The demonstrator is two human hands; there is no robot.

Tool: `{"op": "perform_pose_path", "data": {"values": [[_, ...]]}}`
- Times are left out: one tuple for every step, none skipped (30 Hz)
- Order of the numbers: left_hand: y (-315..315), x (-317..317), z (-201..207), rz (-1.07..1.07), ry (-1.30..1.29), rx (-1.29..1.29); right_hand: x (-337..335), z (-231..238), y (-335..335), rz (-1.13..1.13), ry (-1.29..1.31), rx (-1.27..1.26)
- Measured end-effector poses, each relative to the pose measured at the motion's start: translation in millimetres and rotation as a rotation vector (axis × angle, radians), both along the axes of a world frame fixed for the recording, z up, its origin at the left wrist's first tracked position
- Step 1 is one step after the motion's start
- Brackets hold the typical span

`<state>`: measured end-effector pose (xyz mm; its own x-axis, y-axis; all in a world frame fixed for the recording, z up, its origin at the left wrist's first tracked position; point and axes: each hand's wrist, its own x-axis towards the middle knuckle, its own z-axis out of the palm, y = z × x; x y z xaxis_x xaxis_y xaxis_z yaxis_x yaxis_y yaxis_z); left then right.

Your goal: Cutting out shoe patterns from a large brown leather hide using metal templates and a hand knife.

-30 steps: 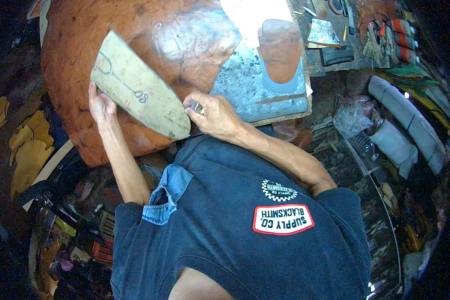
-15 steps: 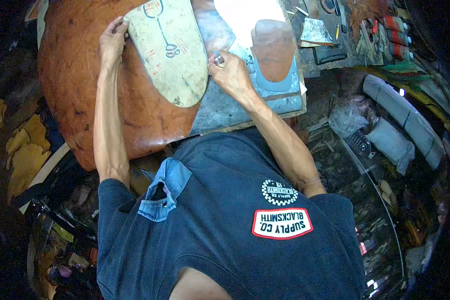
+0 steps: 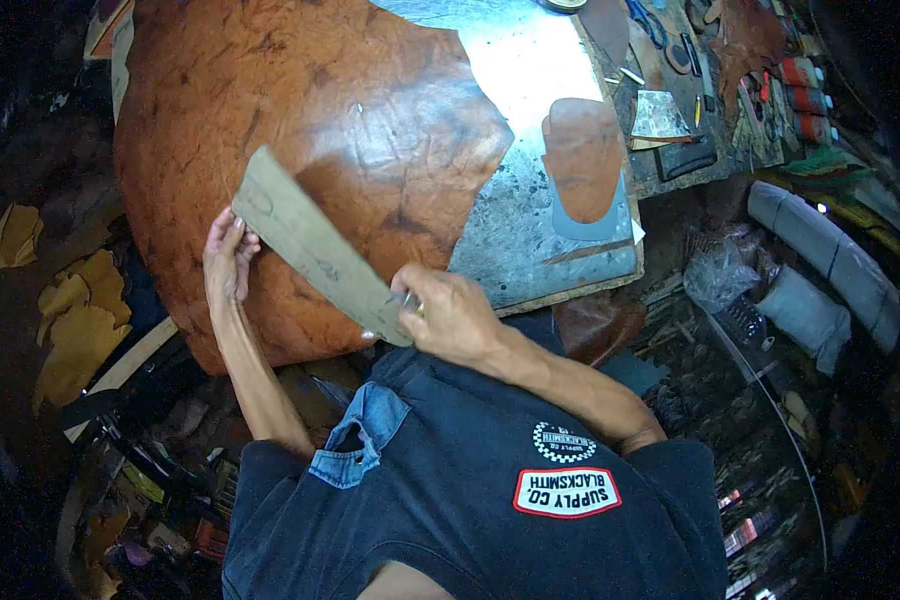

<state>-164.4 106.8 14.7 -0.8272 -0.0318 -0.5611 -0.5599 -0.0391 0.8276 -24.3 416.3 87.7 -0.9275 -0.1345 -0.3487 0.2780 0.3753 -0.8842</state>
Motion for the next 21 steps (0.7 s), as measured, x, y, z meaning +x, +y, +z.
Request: {"op": "perform_pose_path", "data": {"values": [[5.6, -9.6, 0.4, -0.017, 0.014, -0.049, -5.1, -4.6, 4.4, -0.034, -0.023, 0.015], [15.9, -22.2, 4.8, -0.059, 0.043, -0.117, -13.8, -12.3, 11.9, -0.058, -0.046, 0.023], [34.4, -38.5, 8.0, -0.104, 0.069, -0.181, -22.9, -22.8, 20.8, -0.148, -0.034, -0.007], [52.7, -55.4, 9.3, -0.158, 0.106, -0.22, -35.1, -26.9, 32.9, -0.18, -0.026, 0.033], [63.2, -74.5, -1.6, -0.242, 0.156, -0.154, -43.2, -45.3, 50.4, -0.168, 0.019, 0.098], [72.6, -92.5, -12.1, -0.289, 0.18, -0.133, -53.2, -46.5, 58.0, -0.244, -0.049, 0.132], [87.1, -105.4, -16.7, -0.323, 0.181, -0.211, -62.6, -48.8, 63.1, -0.267, -0.138, 0.199], [96.6, -115.5, -24.6, -0.36, 0.204, -0.239, -67.3, -50.1, 66.4, -0.256, -0.133, 0.205], [106.9, -123.9, -28.8, -0.375, 0.207, -0.234, -70.4, -51.7, 70.3, -0.252, -0.131, 0.249], [110.1, -126.7, -31.2, -0.368, 0.21, -0.23, -72.2, -53.2, 71.9, -0.248, -0.129, 0.292], [116.2, -130.0, -32.1, -0.379, 0.213, -0.261, -71.3, -55.0, 73.1, -0.261, -0.124, 0.296], [120.2, -130.8, -32.9, -0.39, 0.215, -0.293, -71.3, -56.1, 74.1, -0.264, -0.125, 0.303], [121.0, -129.0, -33.7, -0.379, 0.218, -0.315, -71.5, -57.4, 73.6, -0.263, -0.145, 0.328], [123.1, -129.8, -34.7, -0.39, 0.215, -0.305, -71.5, -58.4, 74.3, -0.271, -0.17, 0.356], [123.0, -130.3, -35.9, -0.423, 0.223, -0.326, -69.6, -62.0, 74.1, -0.279, -0.048, 0.378], [122.5, -131.0, -37.7, -0.456, 0.228, -0.347, -69.5, -63.0, 76.0, -0.287, -0.06, 0.388], [120.1, -132.5, -40.4, -0.507, 0.282, -0.492, -71.0, -60.6, 76.7, -0.288, -0.08, 0.424], [111.9, -129.0, -41.2, -0.591, 0.648, -0.867, -64.3, -56.0, 77.0, -0.285, -0.116, 0.46], [106.4, -133.5, -42.2, -0.548, 0.648, -0.854, -62.2, -55.3, 77.0, -0.258, 0.032, 0.532], [114.6, -129.4, -24.1, -0.598, 0.587, -0.891, -50.1, -48.6, 79.0, -0.279, 0.022, 0.52], [112.7, -127.1, -24.1, -0.611, 0.74, -0.967, -40.1, -46.5, 76.8, -0.229, 0.077, 0.506]]}}
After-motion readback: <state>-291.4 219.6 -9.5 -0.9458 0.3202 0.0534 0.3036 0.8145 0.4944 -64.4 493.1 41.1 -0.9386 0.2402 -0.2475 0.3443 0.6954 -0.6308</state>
